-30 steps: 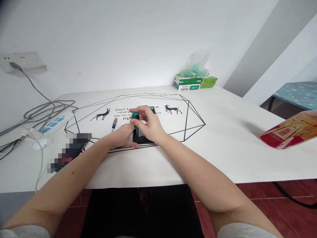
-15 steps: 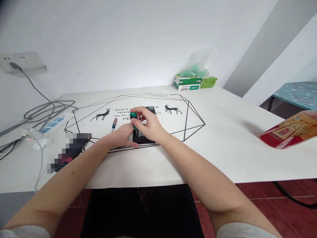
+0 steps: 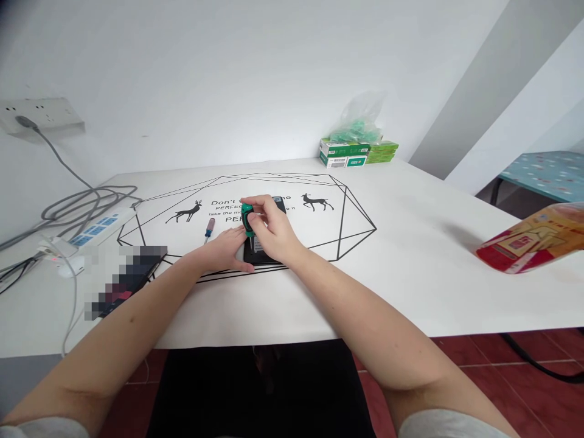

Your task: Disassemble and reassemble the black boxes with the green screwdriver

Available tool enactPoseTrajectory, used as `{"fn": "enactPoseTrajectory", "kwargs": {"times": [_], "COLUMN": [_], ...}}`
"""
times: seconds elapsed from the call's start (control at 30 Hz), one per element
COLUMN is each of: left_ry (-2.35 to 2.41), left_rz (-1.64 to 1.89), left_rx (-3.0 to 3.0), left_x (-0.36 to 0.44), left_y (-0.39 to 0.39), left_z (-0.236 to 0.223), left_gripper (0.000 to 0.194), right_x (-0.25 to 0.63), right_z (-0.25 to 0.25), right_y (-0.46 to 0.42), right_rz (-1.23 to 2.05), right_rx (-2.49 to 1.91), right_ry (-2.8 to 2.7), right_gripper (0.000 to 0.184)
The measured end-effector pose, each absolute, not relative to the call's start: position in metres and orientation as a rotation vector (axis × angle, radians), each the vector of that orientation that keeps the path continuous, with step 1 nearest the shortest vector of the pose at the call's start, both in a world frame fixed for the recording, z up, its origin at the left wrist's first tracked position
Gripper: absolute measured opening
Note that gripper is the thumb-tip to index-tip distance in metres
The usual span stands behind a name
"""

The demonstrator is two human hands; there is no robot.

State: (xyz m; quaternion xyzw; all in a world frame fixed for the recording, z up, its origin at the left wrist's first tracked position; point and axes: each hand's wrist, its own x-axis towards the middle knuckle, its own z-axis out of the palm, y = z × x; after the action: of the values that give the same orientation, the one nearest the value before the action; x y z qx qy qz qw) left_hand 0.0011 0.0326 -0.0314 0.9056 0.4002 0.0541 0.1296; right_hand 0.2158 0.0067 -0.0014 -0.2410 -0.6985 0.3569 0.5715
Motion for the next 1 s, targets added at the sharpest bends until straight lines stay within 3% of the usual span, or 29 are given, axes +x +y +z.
{"fn": "enactPoseTrajectory", "kwargs": {"times": [0.13,0.4,0.63,0.87,1.0], "left_ry": [1.183,1.132,1.161,1.139,1.167], "left_rz": [0.09,0.144,0.13,0.158,0.133], "left_rx": [2.577,2.614,2.581,2.586,2.575], "left_x": [0.0021,-0.0011,0.0006,-0.0003,0.0009], "left_y": [0.031,0.0346,0.032,0.0333,0.0323], "left_z": [-0.0281,-0.0344,-0.0307,-0.0346,-0.0322], "left_gripper": [0.114,0.118,0.115,0.118,0.117], "right_x": [0.2158,0.2173,0.2167,0.2152,0.2157], "right_z": [-0.001,0.0005,-0.0018,-0.0047,-0.003], "right_y": [0.0082,0.0101,0.0074,0.0114,0.008], "right_rz": [0.914,0.702,0.929,0.651,0.796], "right_rx": [-0.524,-0.612,-0.466,-0.646,-0.592], "right_ry": [-1.605,-1.682,-1.672,-1.685,-1.677], "right_gripper": [0.03,0.032,0.03,0.04,0.039]}}
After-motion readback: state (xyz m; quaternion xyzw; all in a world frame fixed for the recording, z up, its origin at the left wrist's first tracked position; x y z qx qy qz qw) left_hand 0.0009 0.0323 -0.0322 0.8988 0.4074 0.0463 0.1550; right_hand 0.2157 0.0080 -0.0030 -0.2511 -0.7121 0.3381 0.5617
